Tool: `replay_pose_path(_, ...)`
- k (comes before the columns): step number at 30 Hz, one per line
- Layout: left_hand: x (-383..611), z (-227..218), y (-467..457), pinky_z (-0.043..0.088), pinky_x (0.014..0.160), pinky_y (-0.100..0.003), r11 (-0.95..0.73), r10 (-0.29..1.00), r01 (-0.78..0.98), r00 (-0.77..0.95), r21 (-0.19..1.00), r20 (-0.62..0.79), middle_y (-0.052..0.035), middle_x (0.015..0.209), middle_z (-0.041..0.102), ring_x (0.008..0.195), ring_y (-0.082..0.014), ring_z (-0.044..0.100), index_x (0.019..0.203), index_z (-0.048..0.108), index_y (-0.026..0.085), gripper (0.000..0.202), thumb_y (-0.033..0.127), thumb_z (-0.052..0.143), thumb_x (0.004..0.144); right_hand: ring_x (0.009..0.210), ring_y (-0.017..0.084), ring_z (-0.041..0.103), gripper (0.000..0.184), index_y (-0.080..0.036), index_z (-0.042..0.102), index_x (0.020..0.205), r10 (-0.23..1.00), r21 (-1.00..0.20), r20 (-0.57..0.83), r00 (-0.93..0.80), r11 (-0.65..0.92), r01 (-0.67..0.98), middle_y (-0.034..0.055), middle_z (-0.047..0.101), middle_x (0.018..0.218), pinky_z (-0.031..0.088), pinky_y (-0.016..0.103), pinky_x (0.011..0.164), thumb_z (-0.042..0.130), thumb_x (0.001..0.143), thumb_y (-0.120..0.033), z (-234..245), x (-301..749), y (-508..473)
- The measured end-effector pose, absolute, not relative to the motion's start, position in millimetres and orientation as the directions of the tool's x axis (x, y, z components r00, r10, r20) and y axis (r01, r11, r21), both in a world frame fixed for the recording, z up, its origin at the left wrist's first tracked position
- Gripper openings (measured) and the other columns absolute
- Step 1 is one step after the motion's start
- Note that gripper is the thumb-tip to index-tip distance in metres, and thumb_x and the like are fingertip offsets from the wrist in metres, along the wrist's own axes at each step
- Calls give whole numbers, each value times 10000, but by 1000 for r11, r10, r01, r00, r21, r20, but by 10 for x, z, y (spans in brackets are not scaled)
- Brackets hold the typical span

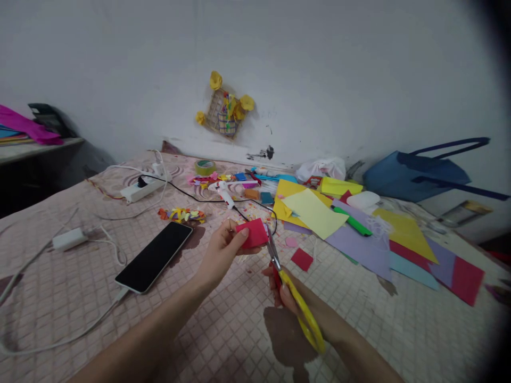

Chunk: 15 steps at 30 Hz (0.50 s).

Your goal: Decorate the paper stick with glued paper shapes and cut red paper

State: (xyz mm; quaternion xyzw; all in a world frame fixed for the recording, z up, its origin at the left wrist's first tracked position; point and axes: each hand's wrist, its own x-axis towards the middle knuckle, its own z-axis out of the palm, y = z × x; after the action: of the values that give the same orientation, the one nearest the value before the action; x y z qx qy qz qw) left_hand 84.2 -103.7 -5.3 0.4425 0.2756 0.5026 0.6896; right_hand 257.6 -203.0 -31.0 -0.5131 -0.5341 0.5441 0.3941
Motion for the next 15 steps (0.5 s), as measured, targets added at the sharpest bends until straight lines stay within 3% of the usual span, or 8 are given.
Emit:
replay_pose_path(7, 837, -64, -1022, 572, 686, -320, 118, 931, -449, 361, 886, 59, 19, 751, 627, 725, -135, 649, 736, 434, 172, 260, 317, 649, 757, 819, 164, 500, 401, -261, 529, 1135, 958, -976, -178, -224, -144, 160, 29, 512, 905, 445, 312, 760, 477, 842, -529, -279, 2613, -2020)
replay_pose_path(15, 850, -77, -1020, 575, 682, -312, 110, 937, -462, 343, 880, 63, 33, 715, 600, 695, -111, 616, 721, 446, 169, 264, 307, 670, 735, 724, 159, 481, 380, -255, 557, 1066, 977, -971, -154, -145, -122, 207, 3, 490, 766, 420, 286, 660, 456, 844, -546, -348, 2584, -2034)
